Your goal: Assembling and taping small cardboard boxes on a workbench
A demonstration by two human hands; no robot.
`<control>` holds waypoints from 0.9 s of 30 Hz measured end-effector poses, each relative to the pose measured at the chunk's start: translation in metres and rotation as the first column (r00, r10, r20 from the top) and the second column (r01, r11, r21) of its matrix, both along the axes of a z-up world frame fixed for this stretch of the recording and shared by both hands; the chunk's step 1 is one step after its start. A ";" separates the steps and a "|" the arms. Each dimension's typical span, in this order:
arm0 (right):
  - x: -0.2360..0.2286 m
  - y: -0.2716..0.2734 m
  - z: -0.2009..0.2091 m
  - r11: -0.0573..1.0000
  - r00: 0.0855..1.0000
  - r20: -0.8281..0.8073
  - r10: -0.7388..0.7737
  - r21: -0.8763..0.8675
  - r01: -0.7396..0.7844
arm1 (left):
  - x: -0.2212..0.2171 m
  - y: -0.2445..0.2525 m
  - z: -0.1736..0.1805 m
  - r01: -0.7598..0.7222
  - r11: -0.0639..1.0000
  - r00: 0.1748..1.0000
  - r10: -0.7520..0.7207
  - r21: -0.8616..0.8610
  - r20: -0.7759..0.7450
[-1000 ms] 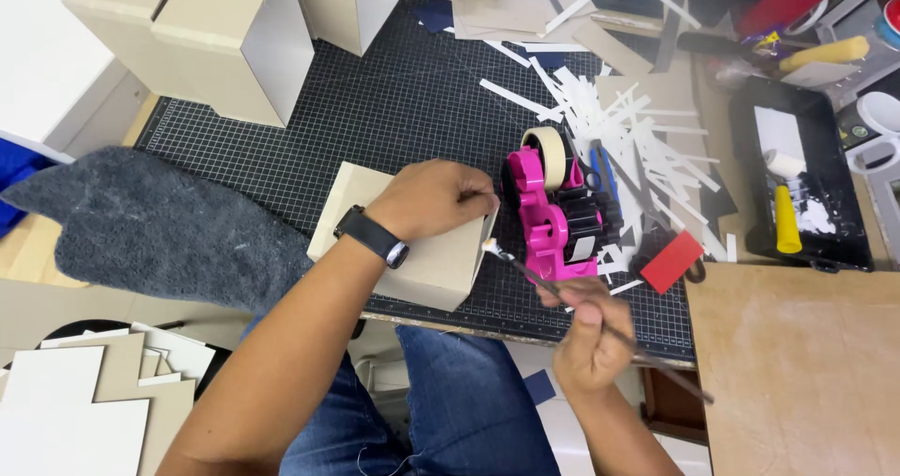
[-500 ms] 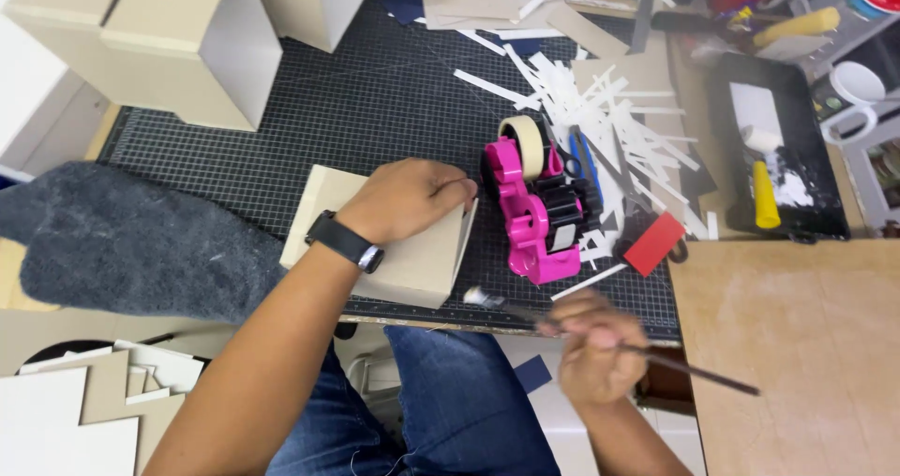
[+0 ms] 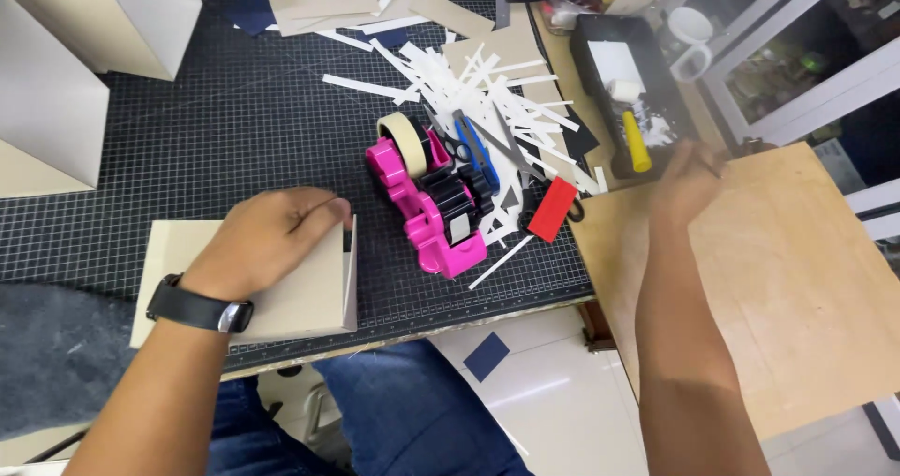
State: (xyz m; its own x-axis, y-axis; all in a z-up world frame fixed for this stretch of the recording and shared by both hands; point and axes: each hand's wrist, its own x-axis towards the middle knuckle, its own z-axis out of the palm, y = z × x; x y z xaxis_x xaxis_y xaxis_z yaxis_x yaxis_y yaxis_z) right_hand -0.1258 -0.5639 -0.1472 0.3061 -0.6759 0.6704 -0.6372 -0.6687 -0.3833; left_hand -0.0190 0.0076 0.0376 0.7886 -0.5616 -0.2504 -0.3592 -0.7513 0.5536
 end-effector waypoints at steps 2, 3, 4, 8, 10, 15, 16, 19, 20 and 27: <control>-0.002 -0.015 -0.011 0.999 0.999 -0.048 -0.004 -0.055 0.001 | 0.000 -0.002 -0.002 -0.014 1.000 1.000 0.014 -0.002 -0.008; -0.002 -0.021 -0.017 0.994 0.996 -0.093 -0.009 -0.107 -0.001 | -0.001 -0.002 -0.003 -0.030 1.000 0.999 0.030 -0.001 -0.013; -0.002 -0.031 -0.024 0.995 0.995 -0.095 -0.005 -0.103 -0.005 | -0.001 -0.001 -0.004 -0.033 0.999 0.999 0.033 0.003 -0.015; 0.003 -0.043 -0.019 0.990 0.990 -0.140 -0.035 -0.140 0.016 | 0.002 -0.001 -0.005 -0.027 1.000 1.000 0.027 0.015 -0.006; 0.002 -0.042 -0.013 0.989 0.989 -0.141 -0.050 -0.144 0.030 | 0.001 -0.001 -0.005 -0.025 1.000 1.000 0.025 0.010 -0.007; 0.003 -0.030 0.003 0.998 0.985 -0.159 -0.061 -0.032 0.056 | 0.002 0.000 -0.009 -0.018 1.000 1.000 0.018 -0.002 0.002; -0.005 -0.025 0.004 0.998 0.985 -0.160 -0.061 -0.032 0.056 | 0.004 0.002 -0.013 -0.018 1.000 1.000 0.018 -0.002 0.001; -0.016 -0.017 0.004 0.949 0.962 0.094 0.255 -0.214 -0.230 | 0.008 0.004 -0.020 0.060 0.997 0.997 -0.057 -0.058 0.049; -0.020 -0.018 0.000 0.939 0.965 0.024 0.260 -0.240 -0.247 | 0.008 0.004 -0.019 0.060 0.997 0.997 -0.057 -0.055 0.046; -0.027 0.001 -0.002 0.943 0.943 0.114 0.312 -0.155 -0.293 | 0.006 0.003 -0.019 0.065 0.996 0.997 -0.062 -0.064 0.050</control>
State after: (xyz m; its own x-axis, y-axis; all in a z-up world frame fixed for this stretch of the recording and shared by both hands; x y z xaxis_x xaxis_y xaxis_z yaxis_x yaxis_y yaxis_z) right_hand -0.1532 -0.5625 -0.1489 0.3821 -0.4667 0.7976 -0.3453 -0.8727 -0.3452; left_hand -0.0125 0.0102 0.0183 0.7608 -0.6250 -0.1746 -0.4324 -0.6889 0.5817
